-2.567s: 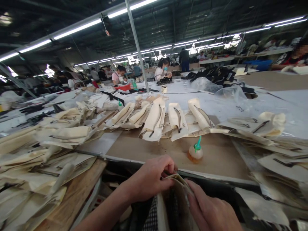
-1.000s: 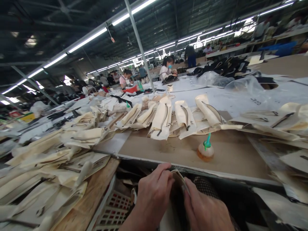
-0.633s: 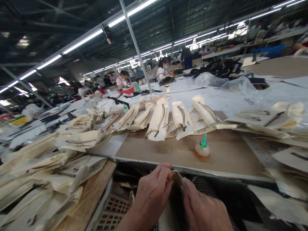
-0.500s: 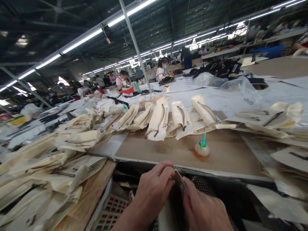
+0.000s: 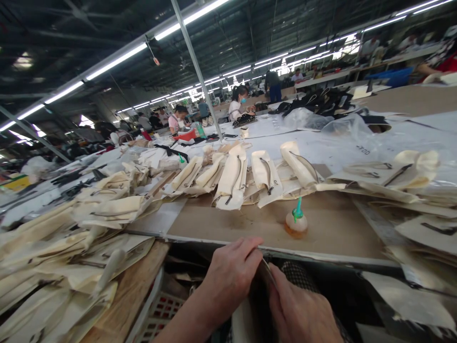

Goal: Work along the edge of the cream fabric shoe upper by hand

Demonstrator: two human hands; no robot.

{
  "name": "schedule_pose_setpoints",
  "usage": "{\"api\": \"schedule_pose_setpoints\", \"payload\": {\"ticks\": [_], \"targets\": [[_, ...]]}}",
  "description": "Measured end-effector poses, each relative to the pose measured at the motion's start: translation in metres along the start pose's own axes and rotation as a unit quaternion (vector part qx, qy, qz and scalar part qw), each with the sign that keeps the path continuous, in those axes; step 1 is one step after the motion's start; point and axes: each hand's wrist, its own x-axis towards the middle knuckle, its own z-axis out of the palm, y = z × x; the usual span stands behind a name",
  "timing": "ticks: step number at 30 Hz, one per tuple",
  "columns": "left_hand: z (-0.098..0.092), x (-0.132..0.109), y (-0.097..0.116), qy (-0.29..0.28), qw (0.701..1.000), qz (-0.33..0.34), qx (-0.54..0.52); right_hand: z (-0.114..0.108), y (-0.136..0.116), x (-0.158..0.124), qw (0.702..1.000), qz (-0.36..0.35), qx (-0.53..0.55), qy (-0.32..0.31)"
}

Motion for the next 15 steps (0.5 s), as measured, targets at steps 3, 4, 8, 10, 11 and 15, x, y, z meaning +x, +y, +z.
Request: {"api": "schedule_pose_setpoints", "payload": {"ticks": [3,4,8,10,11,15], "targets": [[0.0005,0.0028,-0.0034,0.006,0.999,0.038,0.018,0.001,0.0019,-0.001,1.0,-0.005,0.01,0.002],[0.0008,0.0033,-0.0045,0.002,0.999,0.044,0.02,0.0011,0.0022,-0.0013,1.0,-0.005,0.013,0.003],[0.0003,0.0044,-0.0064,-0.029,0.998,0.046,0.01,-0.0001,0.0008,-0.0014,1.0,0.007,0.026,0.014],[-0.0013,0.0054,-0.0068,-0.033,0.998,0.05,-0.014,-0.0014,-0.001,-0.0005,0.999,0.028,0.022,0.025],[-0.0023,0.0061,-0.0072,-0.031,0.998,0.056,-0.027,-0.0022,-0.0017,0.0002,0.999,0.04,0.019,0.03],[-0.0034,0.011,-0.0096,-0.02,0.995,0.084,-0.059,-0.0054,0.0,0.0023,0.997,0.061,0.03,0.04]]}}
